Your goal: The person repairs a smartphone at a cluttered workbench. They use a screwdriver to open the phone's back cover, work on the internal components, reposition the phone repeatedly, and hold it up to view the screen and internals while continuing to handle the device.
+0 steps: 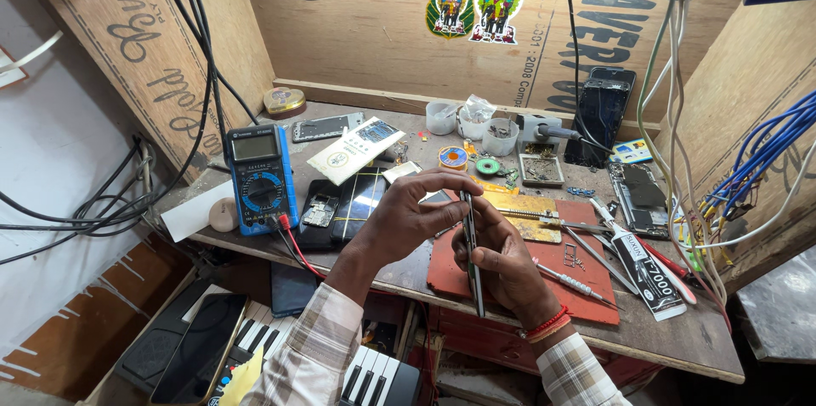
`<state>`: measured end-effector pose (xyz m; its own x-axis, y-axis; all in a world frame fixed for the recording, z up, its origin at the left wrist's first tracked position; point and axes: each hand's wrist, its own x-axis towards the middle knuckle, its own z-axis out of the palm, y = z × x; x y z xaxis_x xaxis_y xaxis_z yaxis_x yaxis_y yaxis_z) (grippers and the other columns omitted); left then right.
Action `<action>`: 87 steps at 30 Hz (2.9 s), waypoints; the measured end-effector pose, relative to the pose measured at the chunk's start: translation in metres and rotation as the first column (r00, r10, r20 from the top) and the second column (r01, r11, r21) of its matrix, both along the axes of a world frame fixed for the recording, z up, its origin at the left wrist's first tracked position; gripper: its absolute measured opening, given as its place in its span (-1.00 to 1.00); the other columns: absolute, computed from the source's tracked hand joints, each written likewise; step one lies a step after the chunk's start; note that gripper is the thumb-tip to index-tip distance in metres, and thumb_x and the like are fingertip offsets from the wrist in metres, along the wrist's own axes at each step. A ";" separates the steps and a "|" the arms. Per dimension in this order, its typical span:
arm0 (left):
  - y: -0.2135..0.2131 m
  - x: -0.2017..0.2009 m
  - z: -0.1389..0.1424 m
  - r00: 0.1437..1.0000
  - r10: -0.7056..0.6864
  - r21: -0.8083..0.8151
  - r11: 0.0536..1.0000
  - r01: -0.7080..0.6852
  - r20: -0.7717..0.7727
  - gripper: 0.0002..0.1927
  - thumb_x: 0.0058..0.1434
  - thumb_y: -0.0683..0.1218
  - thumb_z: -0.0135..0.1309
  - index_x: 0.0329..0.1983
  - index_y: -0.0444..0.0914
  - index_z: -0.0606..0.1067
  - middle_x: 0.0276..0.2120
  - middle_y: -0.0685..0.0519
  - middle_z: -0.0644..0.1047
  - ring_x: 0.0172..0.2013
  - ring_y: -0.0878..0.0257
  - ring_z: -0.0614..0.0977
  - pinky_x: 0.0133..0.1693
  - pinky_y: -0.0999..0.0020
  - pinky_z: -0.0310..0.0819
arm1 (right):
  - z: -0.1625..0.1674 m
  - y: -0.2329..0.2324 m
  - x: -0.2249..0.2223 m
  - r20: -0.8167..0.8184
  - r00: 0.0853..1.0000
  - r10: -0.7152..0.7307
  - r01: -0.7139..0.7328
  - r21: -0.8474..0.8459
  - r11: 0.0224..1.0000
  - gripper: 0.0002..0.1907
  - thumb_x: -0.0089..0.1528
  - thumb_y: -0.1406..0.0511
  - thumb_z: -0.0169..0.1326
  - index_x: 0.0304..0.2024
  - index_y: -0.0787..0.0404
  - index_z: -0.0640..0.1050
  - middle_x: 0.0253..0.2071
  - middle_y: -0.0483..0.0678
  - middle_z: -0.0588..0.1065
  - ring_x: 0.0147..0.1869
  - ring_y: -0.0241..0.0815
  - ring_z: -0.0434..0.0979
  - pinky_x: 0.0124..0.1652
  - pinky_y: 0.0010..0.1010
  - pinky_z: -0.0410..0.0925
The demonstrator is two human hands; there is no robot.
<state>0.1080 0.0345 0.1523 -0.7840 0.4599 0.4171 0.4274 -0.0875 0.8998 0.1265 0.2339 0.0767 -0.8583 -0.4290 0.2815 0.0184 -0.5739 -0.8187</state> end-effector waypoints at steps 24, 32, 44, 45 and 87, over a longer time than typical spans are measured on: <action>0.012 0.007 -0.012 0.929 0.341 0.019 0.940 -0.342 -0.147 -0.73 0.27 -0.09 0.20 0.02 -0.21 0.64 -0.05 0.04 0.59 0.01 0.25 0.65 0.05 0.25 0.65 | -0.005 0.001 -0.005 -0.079 0.997 -0.010 0.023 0.169 0.985 -0.06 0.17 -0.04 0.26 0.40 0.35 0.24 -0.06 0.17 0.55 -0.05 -0.13 0.58 -0.05 -0.41 0.48; 0.019 -0.001 -0.042 0.878 0.465 0.163 0.863 -0.479 0.115 -0.69 0.34 -0.06 0.12 0.09 -0.26 0.61 -0.19 0.04 0.66 -0.23 0.35 0.69 -0.20 0.42 0.63 | 0.008 0.001 0.002 -0.077 0.995 -0.055 0.062 0.086 0.994 -0.19 0.25 -0.03 0.12 0.41 0.26 0.25 0.12 0.12 0.52 -0.05 -0.14 0.60 -0.23 -0.42 0.49; 0.013 0.000 -0.060 0.844 0.380 0.233 0.843 -0.484 0.378 -0.76 0.29 -0.08 0.20 -0.12 -0.35 0.66 -0.38 0.04 0.68 -0.42 0.41 0.61 -0.39 0.47 0.48 | 0.005 0.000 -0.003 0.267 0.964 0.019 -0.041 0.076 0.996 -0.35 0.39 -0.04 -0.33 0.21 0.35 0.40 -0.10 0.27 0.59 -0.14 0.00 0.70 -0.25 -0.24 0.60; 0.013 0.001 -0.059 0.839 0.369 0.244 0.840 -0.485 0.399 -0.77 0.28 -0.09 0.21 -0.13 -0.35 0.66 -0.38 0.03 0.68 -0.42 0.40 0.62 -0.38 0.47 0.48 | 0.003 0.000 -0.005 0.301 0.953 0.026 -0.049 0.070 0.996 -0.34 0.39 -0.04 -0.35 0.17 0.38 0.41 -0.13 0.27 0.60 -0.15 0.00 0.71 -0.24 -0.24 0.61; 0.090 0.069 -0.032 0.713 0.665 0.177 0.692 -0.700 0.221 -0.79 0.13 -0.20 0.26 -0.17 -0.35 0.67 -0.27 0.05 0.62 -0.41 0.38 0.67 -0.37 0.50 0.60 | -0.009 0.008 -0.015 0.076 0.997 0.030 -0.015 -0.196 0.980 -0.62 0.51 0.15 -0.16 0.23 0.28 0.31 -0.02 0.08 0.39 0.03 -0.10 0.49 0.00 -0.23 0.47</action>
<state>0.1774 0.1242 0.1204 -0.8959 -0.3203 0.3079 0.3341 -0.0289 0.9421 0.1120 0.2417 0.0682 -0.8718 -0.3916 0.2944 0.0924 -0.7215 -0.6862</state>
